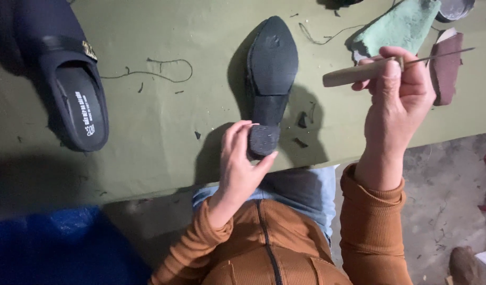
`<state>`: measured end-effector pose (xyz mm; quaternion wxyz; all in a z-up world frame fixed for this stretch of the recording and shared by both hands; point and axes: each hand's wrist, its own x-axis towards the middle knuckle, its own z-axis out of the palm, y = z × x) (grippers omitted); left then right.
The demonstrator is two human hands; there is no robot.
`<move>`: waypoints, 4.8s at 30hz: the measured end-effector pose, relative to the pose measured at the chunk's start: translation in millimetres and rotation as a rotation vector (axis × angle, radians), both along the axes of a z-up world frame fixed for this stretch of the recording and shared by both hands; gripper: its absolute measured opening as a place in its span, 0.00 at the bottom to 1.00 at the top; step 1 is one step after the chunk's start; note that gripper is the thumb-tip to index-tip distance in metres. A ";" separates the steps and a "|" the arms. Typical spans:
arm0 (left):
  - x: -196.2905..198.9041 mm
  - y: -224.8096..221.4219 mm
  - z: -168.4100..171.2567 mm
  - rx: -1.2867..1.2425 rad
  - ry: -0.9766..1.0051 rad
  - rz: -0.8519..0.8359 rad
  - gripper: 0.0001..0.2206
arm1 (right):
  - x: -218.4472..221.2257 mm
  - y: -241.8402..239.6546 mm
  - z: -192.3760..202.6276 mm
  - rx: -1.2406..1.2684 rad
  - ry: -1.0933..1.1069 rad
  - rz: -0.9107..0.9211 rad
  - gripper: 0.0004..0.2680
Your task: The person is cleaning and preparing a shoe sole for repair by scraping the heel and wiping it with a cloth.
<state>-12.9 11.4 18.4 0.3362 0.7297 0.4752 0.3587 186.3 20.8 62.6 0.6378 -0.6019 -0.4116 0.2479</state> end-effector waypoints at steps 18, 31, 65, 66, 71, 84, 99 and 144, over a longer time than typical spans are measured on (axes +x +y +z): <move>-26.9 15.0 12.9 -0.405 -0.197 -0.058 0.21 | -12.7 56.5 -14.1 0.125 -0.114 0.100 0.06; -4.5 8.4 7.9 -0.103 0.027 -0.029 0.20 | -5.0 62.7 4.5 0.115 -0.228 0.099 0.04; 43.8 99.8 14.0 0.616 0.573 -0.220 0.03 | -10.1 116.1 -13.6 0.035 -0.723 0.286 0.05; 44.7 98.9 12.2 0.564 0.663 -0.248 0.15 | -9.3 119.1 -17.3 -0.075 -0.773 0.318 0.07; 40.1 101.5 10.3 0.640 0.616 -0.237 0.09 | -10.1 95.5 18.1 0.033 -0.723 0.266 0.02; 46.9 84.7 -4.8 0.306 0.694 -0.166 0.14 | -24.2 57.1 25.4 0.077 -0.560 0.202 0.07; 41.1 79.6 12.5 0.498 0.966 -0.343 0.15 | -38.7 96.7 7.6 0.121 -0.898 0.212 0.05; -24.7 77.3 -4.0 -0.174 -0.037 -0.160 0.18 | -13.4 38.7 -13.7 0.046 -0.971 -0.027 0.02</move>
